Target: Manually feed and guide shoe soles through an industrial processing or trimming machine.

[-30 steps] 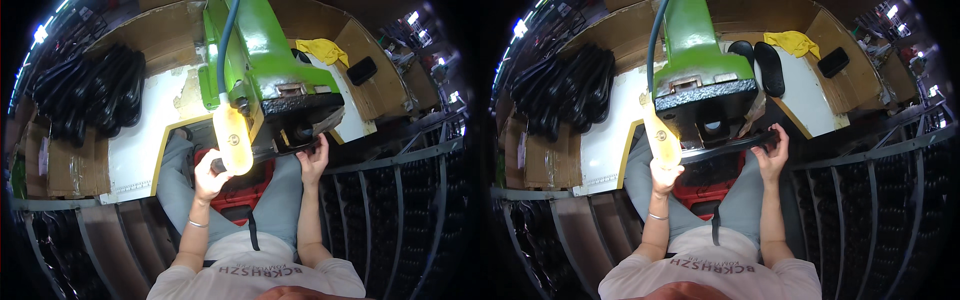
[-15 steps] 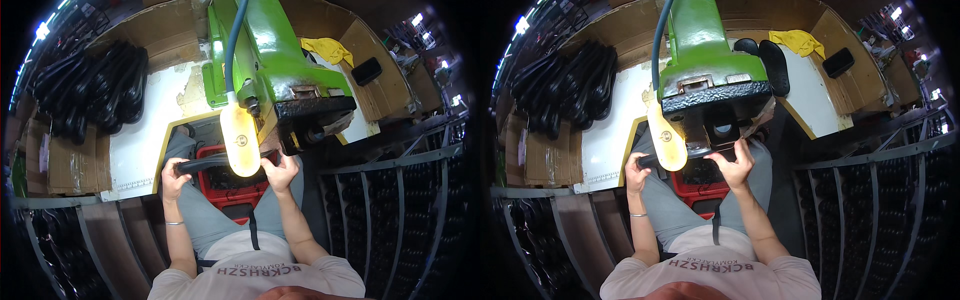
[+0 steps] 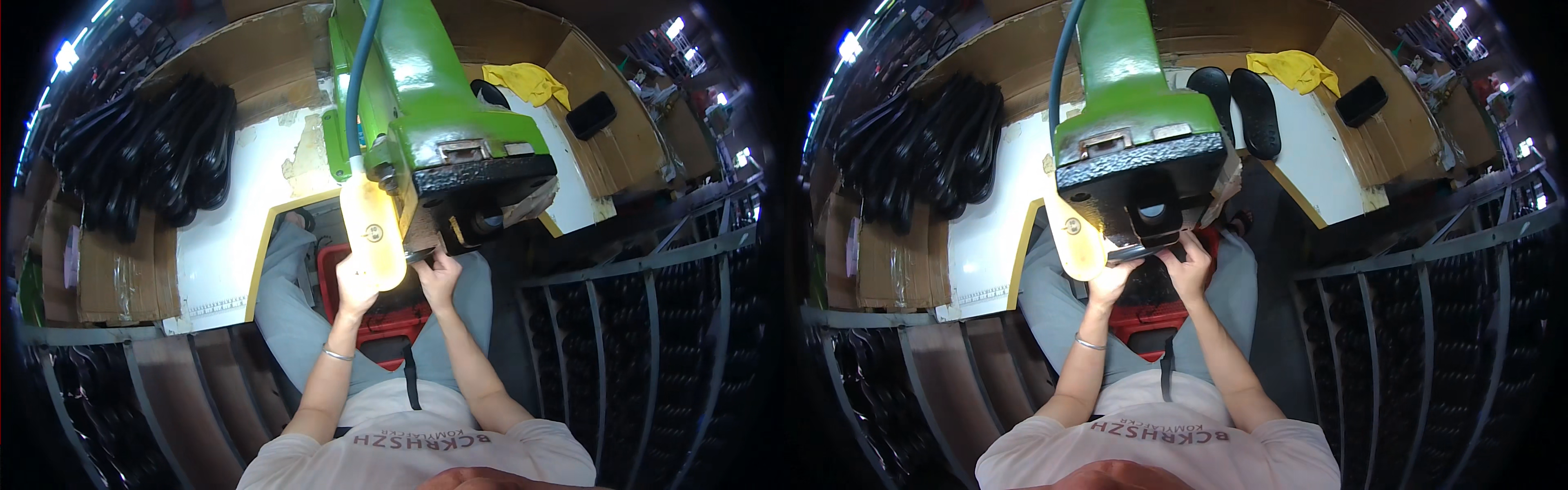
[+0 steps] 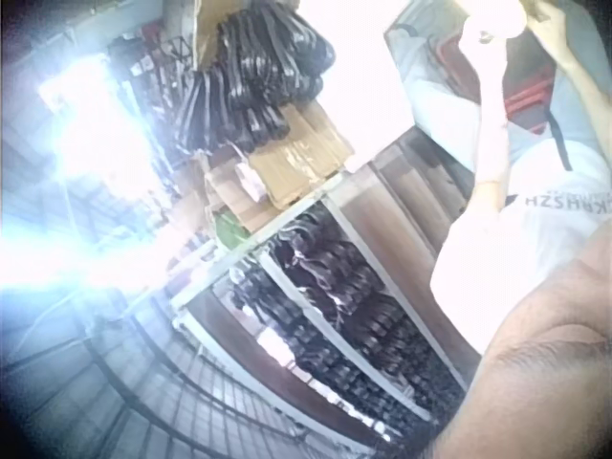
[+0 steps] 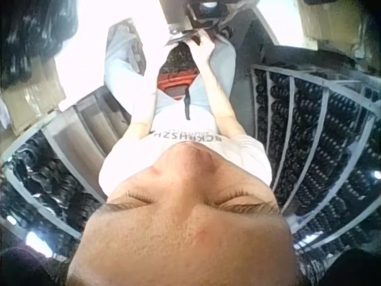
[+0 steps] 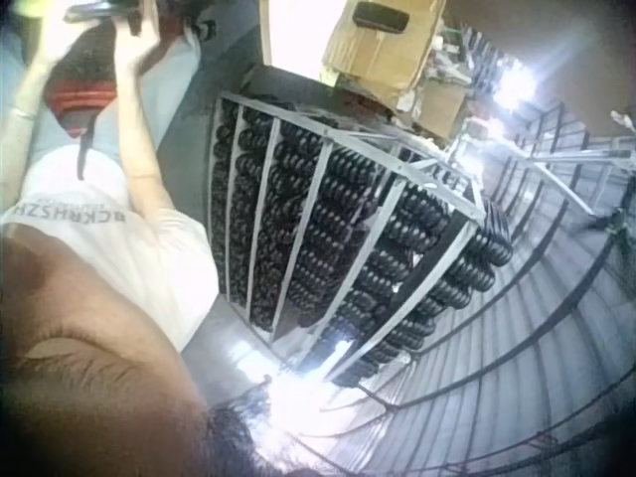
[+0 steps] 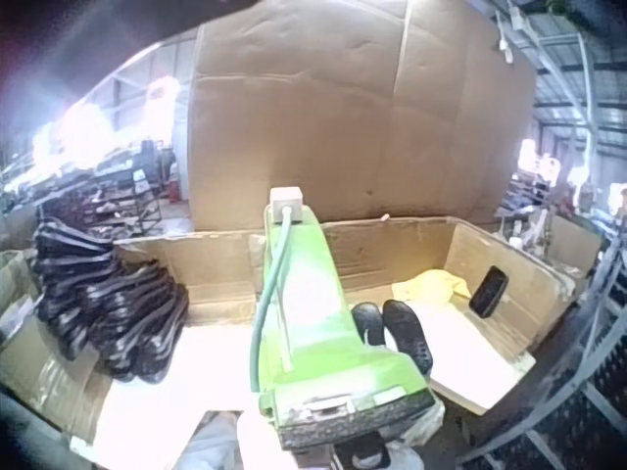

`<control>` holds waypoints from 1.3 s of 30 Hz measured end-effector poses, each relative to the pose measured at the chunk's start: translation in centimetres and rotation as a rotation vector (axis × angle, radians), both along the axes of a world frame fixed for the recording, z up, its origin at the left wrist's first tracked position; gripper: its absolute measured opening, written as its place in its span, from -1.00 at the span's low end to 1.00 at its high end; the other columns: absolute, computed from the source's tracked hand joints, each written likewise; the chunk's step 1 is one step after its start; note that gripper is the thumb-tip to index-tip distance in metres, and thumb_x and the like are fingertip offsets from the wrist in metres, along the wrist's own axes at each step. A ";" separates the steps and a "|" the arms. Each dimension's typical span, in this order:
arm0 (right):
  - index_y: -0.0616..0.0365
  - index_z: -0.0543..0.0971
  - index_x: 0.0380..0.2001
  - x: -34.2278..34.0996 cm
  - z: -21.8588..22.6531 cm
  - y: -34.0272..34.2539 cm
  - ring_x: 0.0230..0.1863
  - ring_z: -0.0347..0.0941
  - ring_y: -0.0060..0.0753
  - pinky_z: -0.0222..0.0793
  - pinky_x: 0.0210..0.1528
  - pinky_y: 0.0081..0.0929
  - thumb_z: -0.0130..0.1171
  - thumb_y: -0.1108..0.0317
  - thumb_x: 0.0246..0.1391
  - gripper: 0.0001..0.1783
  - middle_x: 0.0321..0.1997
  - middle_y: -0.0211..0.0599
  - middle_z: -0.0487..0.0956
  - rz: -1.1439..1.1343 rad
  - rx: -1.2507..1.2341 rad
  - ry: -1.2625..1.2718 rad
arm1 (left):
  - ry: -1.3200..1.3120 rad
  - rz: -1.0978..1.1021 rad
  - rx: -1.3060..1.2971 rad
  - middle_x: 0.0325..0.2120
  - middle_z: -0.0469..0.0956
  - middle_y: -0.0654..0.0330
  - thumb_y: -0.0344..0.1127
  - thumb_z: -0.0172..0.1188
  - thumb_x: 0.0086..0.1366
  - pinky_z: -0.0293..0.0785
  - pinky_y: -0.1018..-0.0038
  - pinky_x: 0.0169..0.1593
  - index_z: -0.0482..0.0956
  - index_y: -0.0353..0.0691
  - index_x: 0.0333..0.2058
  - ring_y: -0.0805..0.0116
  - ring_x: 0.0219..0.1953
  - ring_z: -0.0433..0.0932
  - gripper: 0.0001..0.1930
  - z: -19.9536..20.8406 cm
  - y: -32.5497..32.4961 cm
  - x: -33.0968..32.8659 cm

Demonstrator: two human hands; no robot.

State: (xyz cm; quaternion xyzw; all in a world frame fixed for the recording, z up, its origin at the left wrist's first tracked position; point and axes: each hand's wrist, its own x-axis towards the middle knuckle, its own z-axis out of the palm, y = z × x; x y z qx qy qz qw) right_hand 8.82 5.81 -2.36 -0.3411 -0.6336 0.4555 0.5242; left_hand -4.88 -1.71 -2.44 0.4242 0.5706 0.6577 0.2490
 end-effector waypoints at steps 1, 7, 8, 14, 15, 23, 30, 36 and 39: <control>0.26 0.53 -0.20 0.0 -2.8 0.5 -0.15 0.50 -0.38 0.36 -0.05 -0.54 0.31 0.60 -0.16 -0.64 -0.21 -0.34 0.57 0.072 -0.186 0.138 | -0.101 0.005 0.016 -0.36 0.64 0.06 -0.44 0.31 0.02 0.46 0.51 -0.09 0.59 -0.41 -0.30 0.35 -0.28 0.60 -0.76 -0.7 0.3 0.9; -0.02 0.23 0.20 2.8 -8.7 0.2 0.07 0.37 -0.30 0.33 0.10 -0.20 0.23 0.52 0.00 -0.31 0.10 -0.28 0.36 0.351 -0.935 0.719 | -0.522 0.112 0.156 -0.41 0.58 0.23 -0.62 0.38 -0.05 0.50 0.53 -0.19 0.53 -0.34 -0.34 0.48 -0.35 0.56 -0.73 -2.3 1.5 4.7; -0.01 0.23 0.20 3.4 -8.0 0.6 0.07 0.37 -0.28 0.36 0.07 -0.17 0.24 0.51 0.01 -0.32 0.09 -0.26 0.36 0.273 -0.850 0.684 | -0.560 0.098 0.151 -0.43 0.59 0.23 -0.62 0.38 -0.05 0.50 0.53 -0.21 0.54 -0.34 -0.37 0.48 -0.37 0.56 -0.75 -2.3 1.9 5.0; 0.21 0.35 0.12 7.3 0.6 3.5 -0.04 0.40 -0.42 0.37 0.04 -0.51 0.41 0.61 -0.22 -0.24 0.03 -0.27 0.43 -0.222 -0.243 0.229 | -0.156 0.122 0.053 -0.47 0.58 0.25 -0.62 0.40 -0.06 0.51 0.52 -0.28 0.55 -0.33 -0.36 0.48 -0.49 0.54 -0.74 -1.9 1.9 4.0; 0.21 0.35 0.12 8.1 2.7 3.6 -0.02 0.40 -0.42 0.38 0.02 -0.50 0.43 0.62 -0.26 -0.22 0.07 -0.26 0.39 -0.264 -0.152 0.149 | -0.101 0.095 0.085 -0.47 0.58 0.26 -0.62 0.42 -0.08 0.51 0.52 -0.28 0.53 -0.32 -0.30 0.48 -0.47 0.54 -0.67 -1.1 1.4 3.4; 0.36 0.28 0.17 7.7 8.6 2.2 0.08 0.39 -0.28 0.46 0.01 -0.38 0.44 0.58 -0.26 -0.15 0.22 -0.09 0.26 -0.164 0.162 -0.075 | -0.159 0.033 0.187 -0.40 0.46 0.17 -0.63 0.38 -0.13 0.48 0.55 -0.24 0.46 -0.42 -0.30 0.45 -0.36 0.49 -0.63 7.5 -2.6 -2.4; 0.37 0.43 0.02 4.4 6.6 0.5 -0.01 0.47 0.00 0.40 0.00 -0.27 0.50 0.45 -0.32 -0.26 0.01 0.12 0.50 -0.086 0.403 -0.166 | -0.490 0.075 0.234 -0.43 0.44 0.24 -0.49 0.43 -0.05 0.37 0.63 -0.26 0.35 -0.29 -0.24 0.52 -0.39 0.42 -0.55 3.9 -7.6 -7.0; 0.34 0.54 -0.11 0.8 7.1 -0.1 -0.26 0.56 -0.22 0.47 -0.20 -0.42 0.52 0.47 -0.42 -0.34 -0.21 -0.10 0.60 -0.021 0.438 -0.019 | -0.438 -0.092 0.070 -0.46 0.39 0.27 -0.61 0.41 -0.10 0.42 0.08 0.13 0.32 -0.22 -0.41 0.45 -0.38 0.45 -0.60 1.9 -10.2 -10.4; 0.31 0.55 -0.13 0.4 7.6 -0.1 -0.28 0.57 -0.21 0.49 -0.26 -0.41 0.52 0.48 -0.45 -0.35 -0.27 -0.13 0.61 -0.002 0.565 -0.058 | 0.241 -0.078 -0.518 -0.52 0.48 0.17 -0.58 0.43 -0.22 0.49 0.41 -0.08 0.40 -0.32 -0.48 0.32 -0.36 0.55 -0.65 1.2 -8.9 -9.9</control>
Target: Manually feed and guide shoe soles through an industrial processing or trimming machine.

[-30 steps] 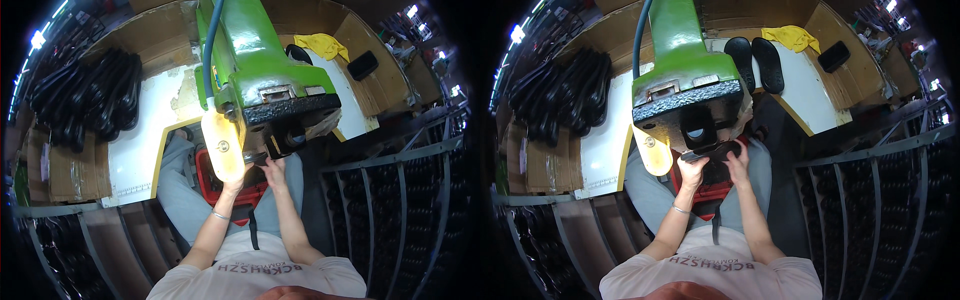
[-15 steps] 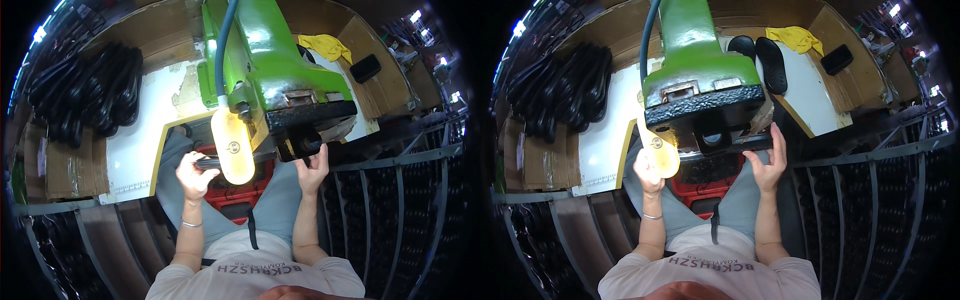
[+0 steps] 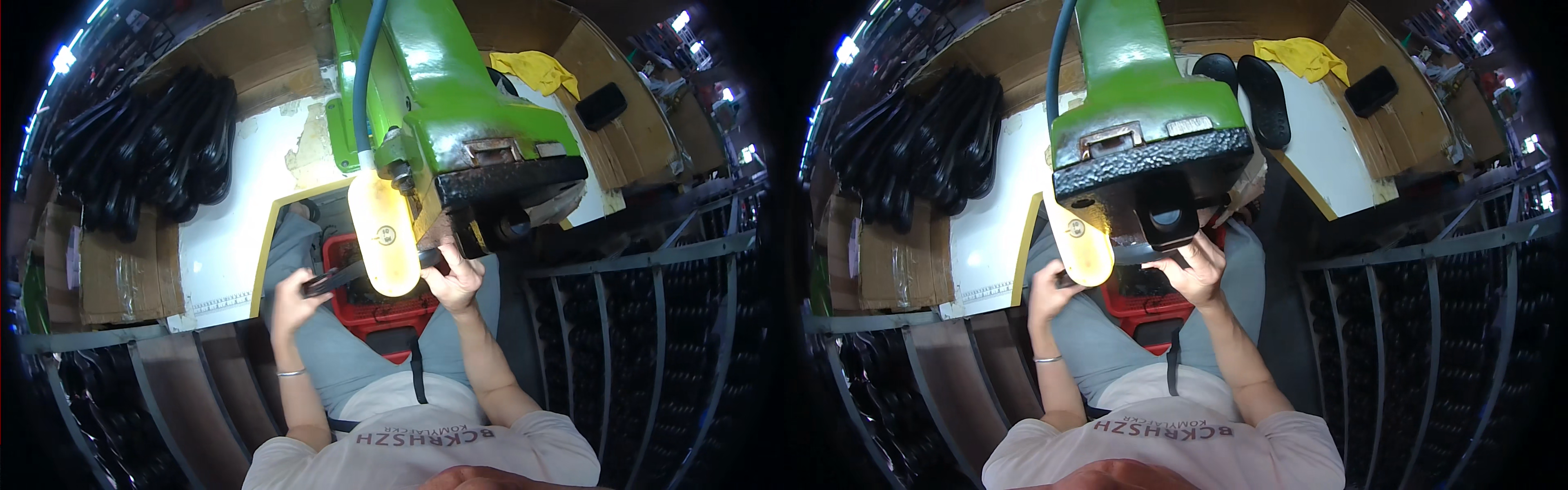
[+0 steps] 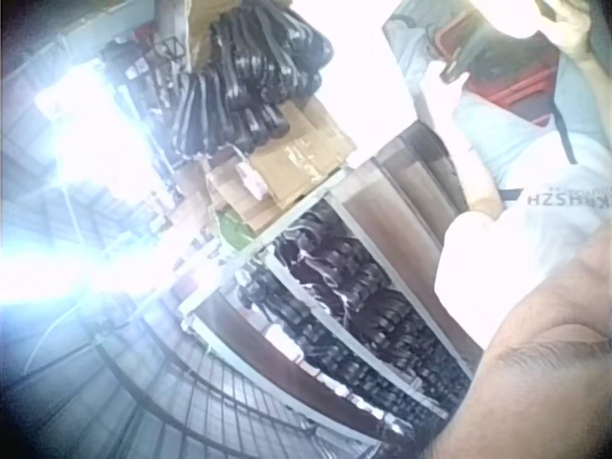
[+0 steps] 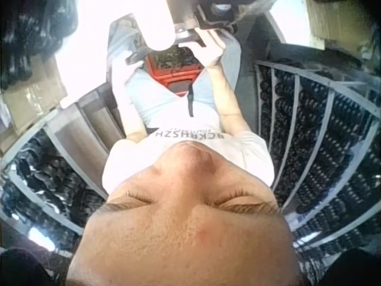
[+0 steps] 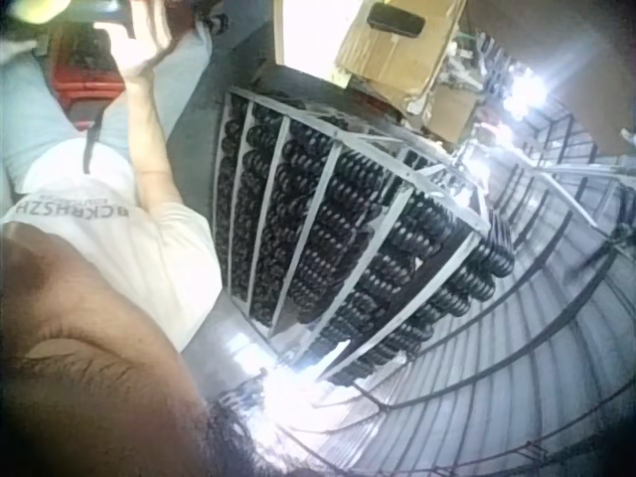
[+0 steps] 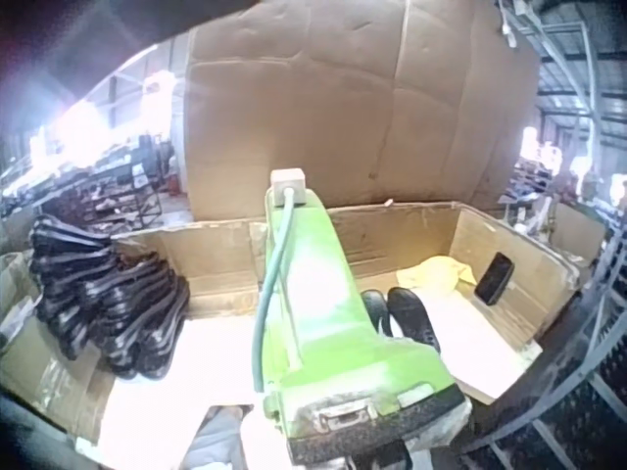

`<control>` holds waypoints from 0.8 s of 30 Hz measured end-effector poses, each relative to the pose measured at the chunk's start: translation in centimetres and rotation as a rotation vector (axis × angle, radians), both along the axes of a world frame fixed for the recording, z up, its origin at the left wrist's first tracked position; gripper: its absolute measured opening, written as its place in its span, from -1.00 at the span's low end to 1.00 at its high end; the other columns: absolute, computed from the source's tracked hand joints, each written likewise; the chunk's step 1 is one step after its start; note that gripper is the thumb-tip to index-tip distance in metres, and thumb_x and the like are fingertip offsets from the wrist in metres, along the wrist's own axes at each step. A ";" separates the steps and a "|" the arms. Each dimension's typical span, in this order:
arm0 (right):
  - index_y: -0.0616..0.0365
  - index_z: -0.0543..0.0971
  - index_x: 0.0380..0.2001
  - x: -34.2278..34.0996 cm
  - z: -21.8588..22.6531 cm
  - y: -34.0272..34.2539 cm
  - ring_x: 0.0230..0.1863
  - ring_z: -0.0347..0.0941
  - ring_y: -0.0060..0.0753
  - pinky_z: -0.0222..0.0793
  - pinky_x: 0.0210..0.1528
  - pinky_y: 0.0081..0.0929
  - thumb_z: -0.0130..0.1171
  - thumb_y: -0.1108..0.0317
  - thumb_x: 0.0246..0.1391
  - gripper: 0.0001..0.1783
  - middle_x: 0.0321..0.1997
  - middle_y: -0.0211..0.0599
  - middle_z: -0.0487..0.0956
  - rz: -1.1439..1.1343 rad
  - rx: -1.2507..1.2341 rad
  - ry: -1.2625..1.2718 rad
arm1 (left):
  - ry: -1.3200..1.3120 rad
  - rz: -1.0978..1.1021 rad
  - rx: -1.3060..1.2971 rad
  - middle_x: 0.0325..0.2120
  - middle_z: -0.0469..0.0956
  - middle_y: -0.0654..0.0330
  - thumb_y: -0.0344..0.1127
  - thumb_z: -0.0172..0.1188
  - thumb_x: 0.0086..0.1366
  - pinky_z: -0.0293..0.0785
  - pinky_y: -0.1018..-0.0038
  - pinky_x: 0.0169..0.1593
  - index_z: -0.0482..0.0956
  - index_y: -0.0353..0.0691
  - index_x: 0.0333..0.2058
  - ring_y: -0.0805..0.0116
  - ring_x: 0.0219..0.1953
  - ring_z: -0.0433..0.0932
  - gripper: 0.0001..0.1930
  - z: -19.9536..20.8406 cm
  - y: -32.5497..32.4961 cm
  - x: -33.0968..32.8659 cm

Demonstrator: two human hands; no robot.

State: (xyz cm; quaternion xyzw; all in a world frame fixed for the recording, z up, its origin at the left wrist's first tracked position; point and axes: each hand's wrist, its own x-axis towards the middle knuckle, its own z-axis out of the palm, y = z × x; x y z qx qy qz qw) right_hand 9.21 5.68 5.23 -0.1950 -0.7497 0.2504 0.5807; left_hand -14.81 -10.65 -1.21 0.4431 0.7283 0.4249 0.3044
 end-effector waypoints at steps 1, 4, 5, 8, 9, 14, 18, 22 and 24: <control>0.31 0.55 -0.14 0.3 0.7 0.0 -0.29 0.57 -0.20 0.49 -0.26 -0.40 0.52 0.48 -0.46 -0.36 -0.27 -0.14 0.60 -0.005 0.010 -0.035 | 0.201 -0.090 0.016 -0.48 0.52 0.08 -0.54 0.43 -0.19 0.46 0.39 -0.17 0.43 -0.30 -0.38 0.14 -0.34 0.56 -0.61 1.2 1.7 1.8; 0.30 0.55 -0.15 1.0 0.9 0.3 -0.29 0.57 -0.19 0.49 -0.27 -0.39 0.51 0.48 -0.46 -0.37 -0.28 -0.14 0.60 -0.024 0.027 -0.078 | 0.533 0.001 0.383 -0.34 0.55 0.05 -0.26 0.44 -0.13 0.45 0.24 -0.11 0.43 -0.31 -0.03 0.01 -0.28 0.54 -0.37 5.5 6.7 8.4; 0.30 0.55 -0.15 1.0 0.6 0.4 -0.30 0.56 -0.18 0.49 -0.27 -0.40 0.51 0.47 -0.45 -0.37 -0.29 -0.14 0.60 -0.022 0.031 -0.071 | 0.582 0.029 0.522 -0.32 0.55 0.03 -0.29 0.44 -0.14 0.45 0.26 -0.10 0.46 -0.33 -0.07 0.02 -0.27 0.54 -0.40 5.3 7.7 10.0; 0.32 0.55 -0.15 0.6 -0.6 0.9 -0.36 0.55 -0.24 0.46 -0.32 -0.47 0.51 0.35 -0.37 -0.40 -0.32 -0.15 0.59 0.041 -0.047 0.026 | 0.417 0.038 0.627 -0.28 0.54 0.05 -0.36 0.45 -0.11 0.46 0.34 -0.09 0.47 -0.35 -0.12 0.14 -0.26 0.55 -0.46 3.7 8.5 11.2; 0.33 0.54 -0.14 1.1 -3.2 1.0 -0.27 0.54 -0.28 0.45 -0.23 -0.46 0.50 0.36 -0.33 -0.41 -0.27 -0.18 0.59 0.122 -0.285 0.070 | 0.202 0.014 0.585 -0.27 0.52 0.08 -0.39 0.46 -0.07 0.46 0.40 -0.10 0.45 -0.36 -0.13 0.26 -0.27 0.55 -0.49 3.0 8.8 11.5; 0.30 0.52 -0.12 1.9 -14.3 1.3 -0.02 0.44 -0.43 0.32 0.05 -0.42 0.40 0.39 -0.14 -0.53 -0.11 -0.30 0.55 0.293 -0.918 0.233 | -0.285 0.115 0.598 -0.30 0.49 0.24 -0.56 0.41 -0.04 0.44 0.53 -0.11 0.42 -0.31 -0.21 0.46 -0.25 0.50 -0.59 -0.3 9.9 14.4; 0.15 0.45 -0.13 2.6 -15.5 0.3 -0.05 0.38 -0.49 0.29 0.05 -0.46 0.20 0.40 0.06 -0.71 -0.14 -0.38 0.50 0.514 -1.232 0.772 | -0.581 0.196 0.697 -0.33 0.47 0.29 -0.46 0.46 -0.04 0.40 0.57 -0.09 0.42 -0.27 -0.24 0.49 -0.25 0.46 -0.58 0.0 10.6 16.0; 0.15 0.43 -0.23 6.8 -10.8 3.1 -0.19 0.38 -0.53 0.33 -0.10 -0.54 0.35 0.49 -0.10 -0.64 -0.25 -0.40 0.43 -0.024 -0.879 0.515 | -0.617 0.181 0.651 -0.37 0.47 0.31 -0.31 0.51 -0.06 0.40 0.58 -0.13 0.40 -0.24 -0.27 0.52 -0.30 0.45 -0.54 0.5 10.0 15.9; 0.17 0.42 -0.23 9.1 -7.0 4.3 -0.22 0.37 -0.54 0.32 -0.11 -0.56 0.43 0.51 -0.21 -0.55 -0.26 -0.39 0.42 -0.218 -0.659 0.330 | -0.727 0.199 0.699 -0.41 0.46 0.32 -0.16 0.56 -0.13 0.40 0.60 -0.18 0.38 -0.23 -0.28 0.55 -0.35 0.44 -0.44 1.7 10.1 15.9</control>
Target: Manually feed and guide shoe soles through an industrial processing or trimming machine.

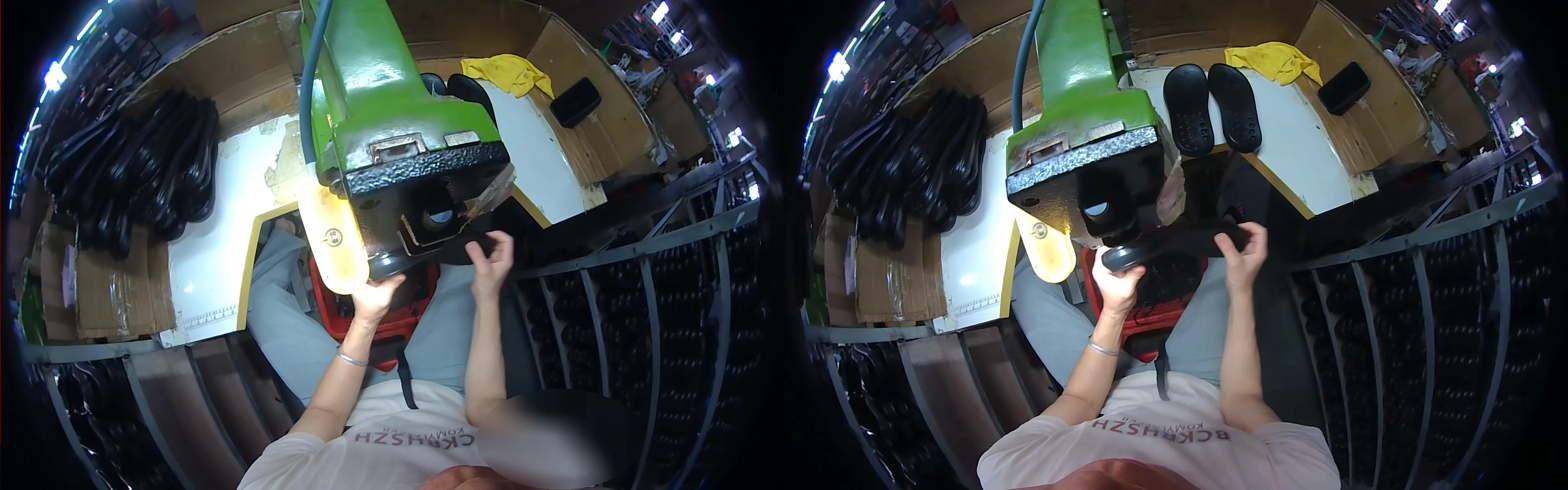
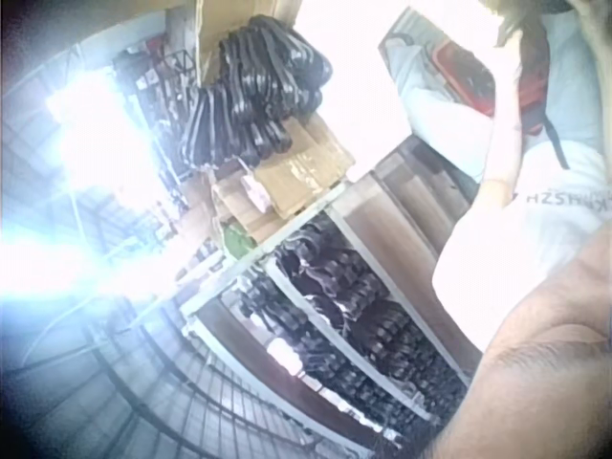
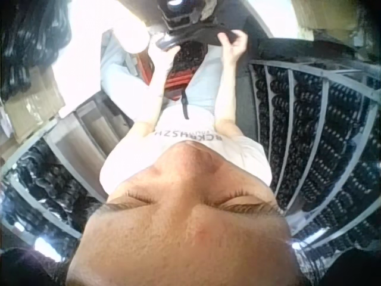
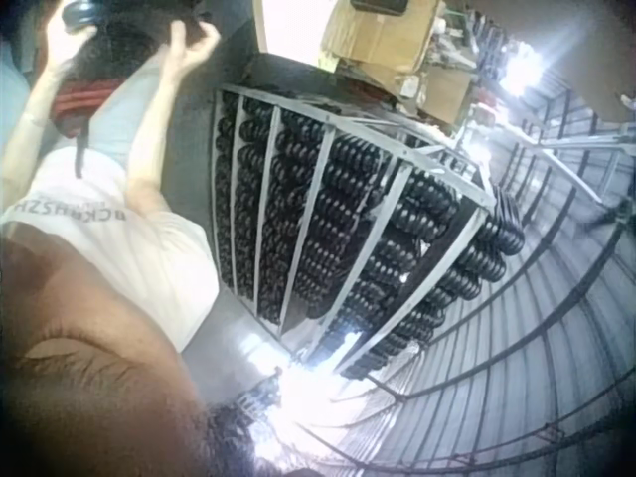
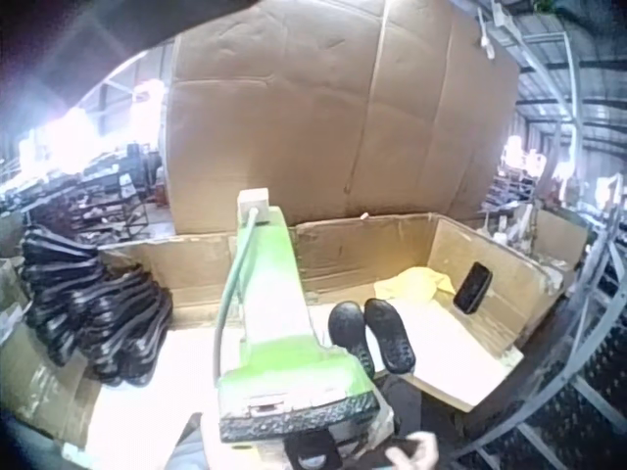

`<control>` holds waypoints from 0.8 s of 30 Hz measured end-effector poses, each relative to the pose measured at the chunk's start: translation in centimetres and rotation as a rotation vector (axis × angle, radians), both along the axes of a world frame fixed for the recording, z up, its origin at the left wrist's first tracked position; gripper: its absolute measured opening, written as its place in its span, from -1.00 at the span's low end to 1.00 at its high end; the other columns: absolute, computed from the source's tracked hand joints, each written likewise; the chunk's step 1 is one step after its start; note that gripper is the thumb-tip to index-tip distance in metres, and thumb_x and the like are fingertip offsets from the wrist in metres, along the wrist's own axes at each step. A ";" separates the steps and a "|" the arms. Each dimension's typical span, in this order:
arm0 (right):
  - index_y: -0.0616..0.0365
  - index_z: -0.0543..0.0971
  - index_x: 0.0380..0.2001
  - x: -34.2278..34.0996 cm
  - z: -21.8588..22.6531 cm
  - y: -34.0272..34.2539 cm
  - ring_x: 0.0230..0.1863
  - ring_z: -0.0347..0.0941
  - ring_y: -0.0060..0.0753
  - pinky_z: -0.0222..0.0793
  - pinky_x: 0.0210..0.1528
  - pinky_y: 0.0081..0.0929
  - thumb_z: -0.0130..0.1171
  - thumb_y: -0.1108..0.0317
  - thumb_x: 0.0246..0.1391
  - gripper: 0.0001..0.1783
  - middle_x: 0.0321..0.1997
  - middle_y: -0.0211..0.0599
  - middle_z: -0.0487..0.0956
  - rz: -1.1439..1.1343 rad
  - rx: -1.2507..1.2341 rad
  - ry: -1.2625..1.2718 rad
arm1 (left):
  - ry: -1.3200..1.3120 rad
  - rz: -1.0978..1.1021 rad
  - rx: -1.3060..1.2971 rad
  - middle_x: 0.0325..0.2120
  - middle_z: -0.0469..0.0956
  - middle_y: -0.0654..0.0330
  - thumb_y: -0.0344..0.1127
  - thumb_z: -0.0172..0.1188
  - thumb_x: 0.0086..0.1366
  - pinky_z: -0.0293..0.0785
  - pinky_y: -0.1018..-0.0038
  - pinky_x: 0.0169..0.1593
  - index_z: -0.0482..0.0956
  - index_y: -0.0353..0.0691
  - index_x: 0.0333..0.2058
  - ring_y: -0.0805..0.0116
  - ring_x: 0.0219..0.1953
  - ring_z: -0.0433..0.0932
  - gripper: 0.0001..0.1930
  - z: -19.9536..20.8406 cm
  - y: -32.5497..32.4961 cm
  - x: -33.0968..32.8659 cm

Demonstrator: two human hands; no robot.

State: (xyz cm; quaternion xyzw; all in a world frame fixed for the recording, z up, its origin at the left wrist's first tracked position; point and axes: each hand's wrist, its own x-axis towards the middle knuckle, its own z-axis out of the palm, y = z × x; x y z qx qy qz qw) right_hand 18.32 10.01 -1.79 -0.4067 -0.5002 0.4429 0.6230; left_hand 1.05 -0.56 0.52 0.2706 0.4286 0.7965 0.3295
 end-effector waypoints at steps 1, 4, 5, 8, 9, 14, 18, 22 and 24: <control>0.19 0.42 -0.25 0.2 2.4 0.0 -0.23 0.36 -0.54 0.32 -0.12 -0.56 0.45 0.49 -0.22 -0.54 -0.26 -0.39 0.41 -0.021 0.084 -0.093 | 0.110 0.034 -0.010 -0.41 0.45 0.32 -0.13 0.56 -0.15 0.39 0.61 -0.19 0.38 -0.23 -0.28 0.55 -0.35 0.44 -0.42 -1.0 -0.5 -0.9; 0.21 0.41 -0.28 1.1 7.1 0.2 -0.26 0.36 -0.47 0.33 -0.17 -0.53 0.48 0.46 -0.27 -0.52 -0.29 -0.36 0.39 -0.081 0.238 -0.280 | 0.364 0.067 -0.038 -0.38 0.43 0.32 -0.18 0.54 -0.10 0.41 0.59 -0.21 0.36 -0.25 -0.19 0.53 -0.34 0.45 -0.41 -3.7 -1.7 -3.7; 0.21 0.41 -0.29 0.5 8.6 -0.2 -0.27 0.36 -0.44 0.32 -0.18 -0.51 0.49 0.45 -0.30 -0.51 -0.30 -0.34 0.38 -0.037 0.285 -0.344 | 0.213 0.030 0.013 -0.34 0.46 0.27 -0.21 0.52 -0.08 0.44 0.53 -0.17 0.35 -0.26 -0.14 0.46 -0.29 0.48 -0.40 -3.3 -2.1 -4.0; 0.18 0.41 -0.30 -1.9 9.6 -0.9 -0.28 0.37 -0.29 0.31 -0.18 -0.44 0.53 0.39 -0.40 -0.45 -0.32 -0.26 0.38 0.053 0.381 -0.435 | -0.134 -0.065 0.106 -0.09 0.45 0.17 -0.41 0.49 -0.09 0.45 0.46 0.00 0.38 -0.30 -0.08 0.39 -0.06 0.47 -0.41 -1.9 -4.3 -5.9; 0.17 0.41 -0.30 -3.0 9.7 -1.4 -0.28 0.37 -0.28 0.31 -0.18 -0.42 0.53 0.38 -0.40 -0.44 -0.32 -0.25 0.39 0.096 0.380 -0.419 | -0.215 -0.035 0.155 -0.15 0.44 0.18 -0.46 0.44 -0.03 0.47 0.40 0.00 0.36 -0.26 -0.15 0.36 -0.09 0.47 -0.51 -1.4 -5.0 -6.6; 0.22 0.30 0.05 -8.5 6.3 -4.7 0.02 0.31 -0.23 0.23 0.08 -0.40 0.51 0.38 -0.36 -0.16 -0.01 -0.16 0.37 0.163 0.266 -0.299 | 0.195 0.016 0.155 -0.36 0.48 0.12 -0.44 0.42 -0.06 0.50 0.19 -0.04 0.36 -0.28 -0.28 0.11 -0.17 0.54 -0.59 1.3 -9.6 -10.8; 0.18 -0.09 0.35 -7.4 6.3 -10.7 0.28 0.12 -0.37 0.03 0.29 -0.42 0.02 0.62 0.07 -0.18 0.31 -0.21 0.17 0.605 -0.709 0.462 | 0.779 -0.143 0.049 -0.36 0.59 0.10 -0.73 0.13 -0.16 0.41 0.05 0.12 0.54 -0.28 -0.45 0.11 -0.16 0.58 -0.74 3.4 -10.3 -7.5; 0.34 0.06 0.30 -2.6 5.0 -10.2 0.15 0.35 -0.35 0.17 0.24 -0.44 -0.01 0.63 -0.07 -0.21 0.14 -0.13 0.41 0.798 -0.900 0.404 | 0.991 -0.262 0.047 -0.16 0.54 0.03 -0.58 0.24 -0.15 0.33 0.13 0.12 0.58 -0.27 -0.32 0.01 0.00 0.48 -0.69 7.7 -8.5 -8.0; 0.43 0.12 0.27 0.3 6.3 -8.3 0.19 0.33 -0.34 0.16 0.26 -0.43 -0.01 0.66 -0.20 -0.18 0.20 -0.05 0.38 0.778 -0.761 0.127 | 1.258 0.033 -0.089 -0.09 0.48 0.03 -0.56 0.26 -0.16 0.31 0.17 0.11 0.57 -0.27 -0.27 0.01 0.05 0.41 -0.64 8.4 -7.1 -14.4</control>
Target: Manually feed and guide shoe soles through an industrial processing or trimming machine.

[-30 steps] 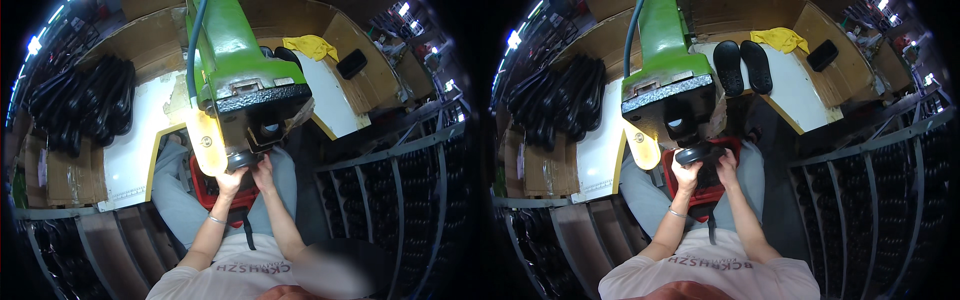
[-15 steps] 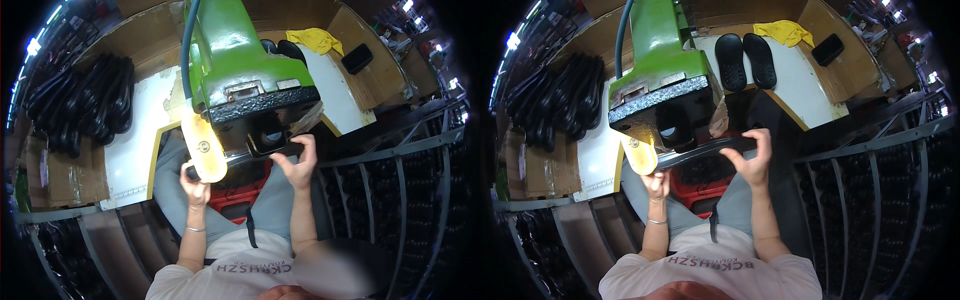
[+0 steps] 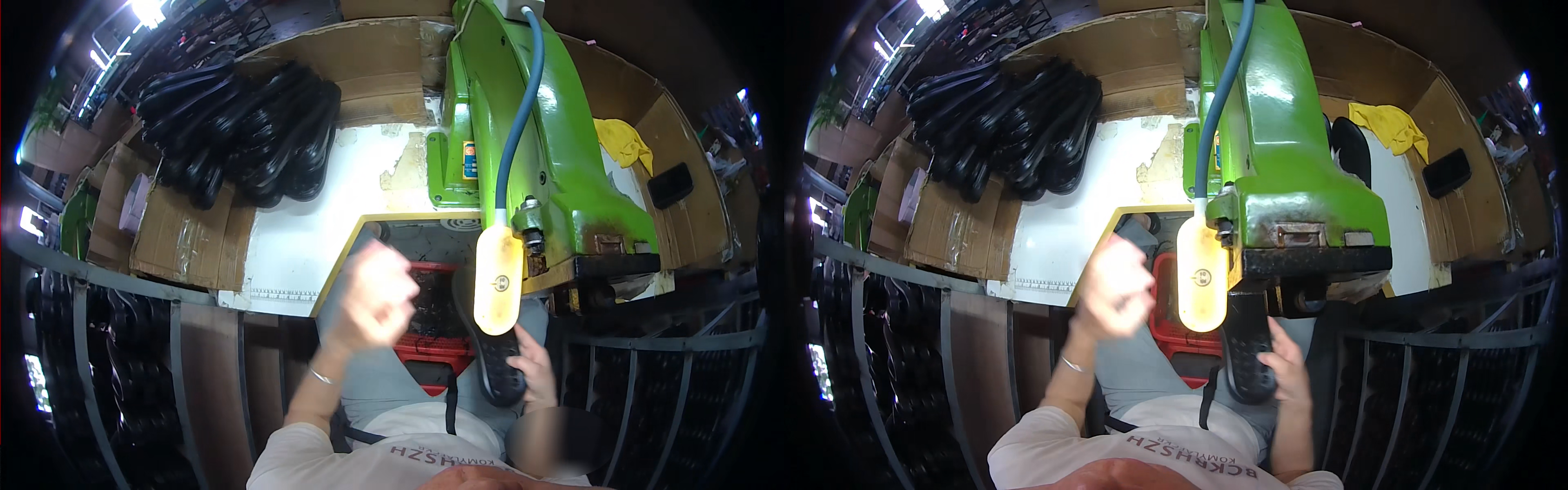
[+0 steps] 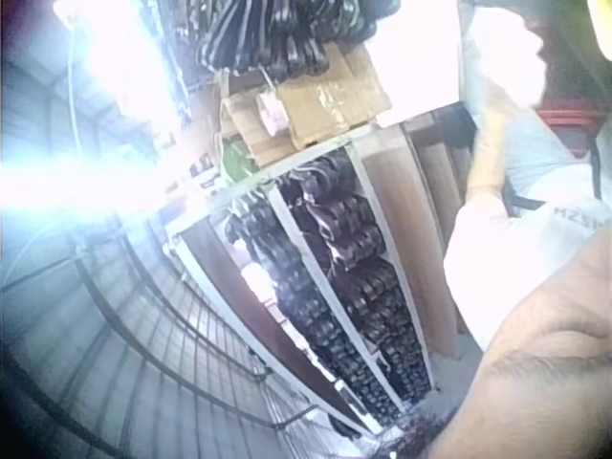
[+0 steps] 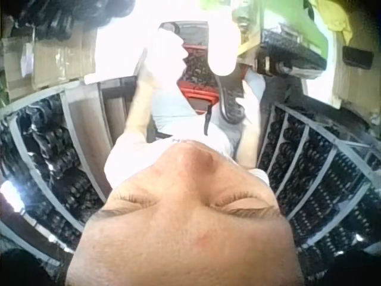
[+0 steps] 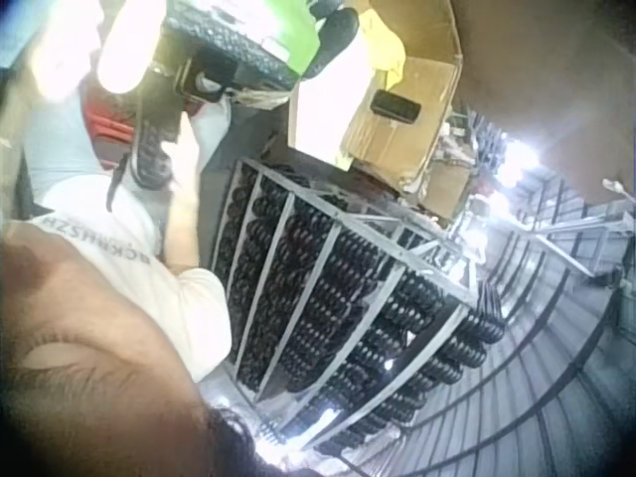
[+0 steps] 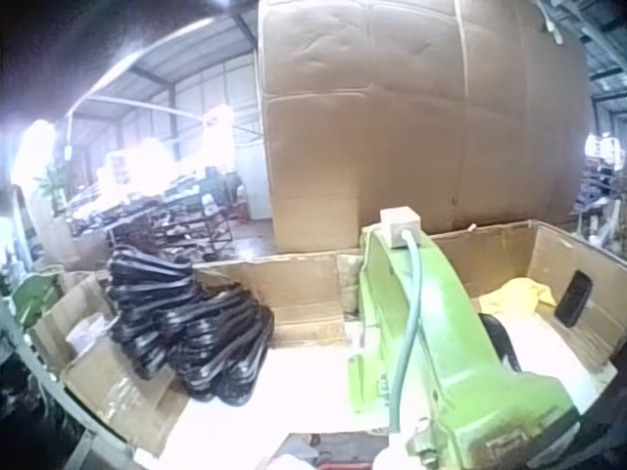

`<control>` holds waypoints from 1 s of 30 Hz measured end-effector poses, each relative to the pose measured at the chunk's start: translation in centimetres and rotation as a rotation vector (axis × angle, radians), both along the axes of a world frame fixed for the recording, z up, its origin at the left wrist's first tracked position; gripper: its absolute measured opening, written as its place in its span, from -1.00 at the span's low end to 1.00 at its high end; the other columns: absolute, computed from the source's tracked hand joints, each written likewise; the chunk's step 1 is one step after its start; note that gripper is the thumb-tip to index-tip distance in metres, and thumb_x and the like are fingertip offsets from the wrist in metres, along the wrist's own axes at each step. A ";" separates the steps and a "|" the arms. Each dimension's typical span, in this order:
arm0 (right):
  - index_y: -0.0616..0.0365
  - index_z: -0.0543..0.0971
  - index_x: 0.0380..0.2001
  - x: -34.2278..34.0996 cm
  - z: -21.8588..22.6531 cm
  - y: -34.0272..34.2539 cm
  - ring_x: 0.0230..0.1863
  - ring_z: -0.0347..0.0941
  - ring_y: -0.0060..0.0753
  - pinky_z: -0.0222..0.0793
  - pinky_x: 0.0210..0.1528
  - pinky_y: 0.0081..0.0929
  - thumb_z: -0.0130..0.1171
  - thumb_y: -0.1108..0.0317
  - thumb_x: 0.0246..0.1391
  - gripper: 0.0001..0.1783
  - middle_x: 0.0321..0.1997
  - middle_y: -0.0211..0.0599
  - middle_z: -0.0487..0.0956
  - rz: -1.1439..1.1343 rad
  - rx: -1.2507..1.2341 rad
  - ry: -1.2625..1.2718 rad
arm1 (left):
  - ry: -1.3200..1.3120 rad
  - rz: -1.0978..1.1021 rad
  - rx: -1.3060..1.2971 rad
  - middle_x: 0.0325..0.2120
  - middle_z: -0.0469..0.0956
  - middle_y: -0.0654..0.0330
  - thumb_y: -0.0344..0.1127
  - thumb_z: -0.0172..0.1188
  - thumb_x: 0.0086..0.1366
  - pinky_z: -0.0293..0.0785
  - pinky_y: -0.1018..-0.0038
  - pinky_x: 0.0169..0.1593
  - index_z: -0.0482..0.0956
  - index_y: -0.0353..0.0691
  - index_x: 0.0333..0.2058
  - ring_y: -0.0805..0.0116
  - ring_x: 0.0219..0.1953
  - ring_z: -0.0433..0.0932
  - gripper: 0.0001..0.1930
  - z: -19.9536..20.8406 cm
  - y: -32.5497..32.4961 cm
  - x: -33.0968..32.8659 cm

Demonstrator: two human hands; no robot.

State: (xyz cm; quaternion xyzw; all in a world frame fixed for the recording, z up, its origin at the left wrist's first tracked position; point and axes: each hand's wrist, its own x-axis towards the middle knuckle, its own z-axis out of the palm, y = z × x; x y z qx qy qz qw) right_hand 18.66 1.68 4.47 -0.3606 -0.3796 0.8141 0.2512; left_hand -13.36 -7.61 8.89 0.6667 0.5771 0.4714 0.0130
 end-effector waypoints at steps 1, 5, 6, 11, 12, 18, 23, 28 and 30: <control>0.44 0.15 0.26 2.2 0.6 1.5 0.22 0.30 -0.34 0.15 0.26 -0.44 -0.01 0.68 -0.21 -0.19 0.23 -0.04 0.35 0.062 0.145 -0.092 | 0.178 0.326 0.133 -0.07 0.45 0.00 -0.52 0.29 -0.17 0.27 0.17 0.09 0.54 -0.28 -0.20 0.02 0.05 0.35 -0.57 1.5 1.3 -2.5; 0.47 0.20 0.22 5.2 7.9 6.6 0.31 0.20 -0.33 0.06 0.30 -0.48 -0.04 0.70 -0.22 -0.23 0.28 -0.03 0.28 0.012 0.541 -0.240 | 0.647 1.033 -0.099 -0.06 0.44 0.10 -0.31 0.35 -0.03 0.22 0.13 0.07 0.43 -0.19 0.00 0.03 0.03 0.34 -0.44 3.8 1.7 -18.3; 0.48 0.19 0.23 4.4 9.5 8.1 0.31 0.19 -0.32 0.03 0.31 -0.49 -0.05 0.69 -0.20 -0.24 0.29 -0.02 0.27 -0.067 0.659 -0.290 | 0.679 1.103 -0.160 -0.22 0.51 0.17 -0.28 0.33 -0.01 0.33 0.14 -0.10 0.50 -0.16 -0.12 0.06 -0.11 0.43 -0.58 3.0 1.0 -20.8; 0.37 0.24 0.23 3.1 8.2 22.8 0.14 0.31 -0.48 0.19 0.13 -0.62 -0.01 0.63 -0.05 -0.33 0.21 -0.12 0.36 -0.361 0.850 -0.401 | 0.453 0.833 0.098 -0.38 0.50 0.07 -0.38 0.33 0.05 0.35 0.21 -0.19 0.50 -0.32 -0.32 0.04 -0.29 0.46 -0.76 4.0 2.3 -13.8; 0.37 0.26 0.22 2.0 8.5 25.3 0.11 0.35 -0.47 0.23 0.10 -0.62 -0.01 0.65 -0.05 -0.34 0.17 -0.11 0.40 -0.375 0.692 -0.336 | 0.314 0.839 0.107 -0.38 0.48 0.03 -0.49 0.31 0.04 0.36 0.22 -0.12 0.49 -0.37 -0.32 0.04 -0.29 0.44 -0.77 3.7 2.0 -11.3; 0.34 0.34 0.17 -1.0 2.8 34.0 0.04 0.42 -0.31 0.34 0.02 -0.45 0.02 0.65 -0.05 -0.39 0.08 -0.06 0.47 -0.369 0.529 -0.520 | -0.177 0.742 0.002 -0.28 0.41 0.12 -0.52 0.26 0.04 0.33 0.44 -0.07 0.40 -0.42 -0.17 0.30 -0.22 0.39 -0.65 4.0 -8.4 -2.5; 0.22 0.47 0.03 -0.5 -3.8 29.1 0.14 0.26 0.02 0.17 0.20 -0.22 0.18 0.39 -0.01 -0.53 0.07 0.02 0.41 -0.773 1.372 -0.801 | -0.629 0.400 -0.253 -0.39 0.38 0.22 -0.48 0.31 -0.04 0.29 0.58 -0.18 0.42 -0.39 -0.33 0.46 -0.34 0.35 -0.70 2.5 -9.4 2.2; 0.26 0.44 0.08 -2.1 -1.4 11.0 -0.02 0.44 -0.44 0.36 -0.04 -0.57 0.18 0.47 0.07 -0.54 0.04 -0.17 0.45 -0.370 0.830 -0.161 | -0.788 0.226 -0.267 -0.39 0.45 0.27 -0.53 0.39 -0.08 0.35 0.60 -0.24 0.46 -0.36 -0.30 0.52 -0.35 0.40 -0.65 0.6 -5.3 5.9; 0.21 0.11 0.30 -1.1 -1.6 7.3 0.12 0.38 -0.30 0.26 0.16 -0.44 0.30 0.27 0.03 -0.16 0.17 -0.11 0.36 -0.245 0.480 0.305 | -0.999 0.080 -0.219 -0.34 0.47 0.24 -0.59 0.35 -0.06 0.40 0.58 -0.20 0.46 -0.36 -0.25 0.49 -0.28 0.45 -0.65 0.3 -2.9 7.6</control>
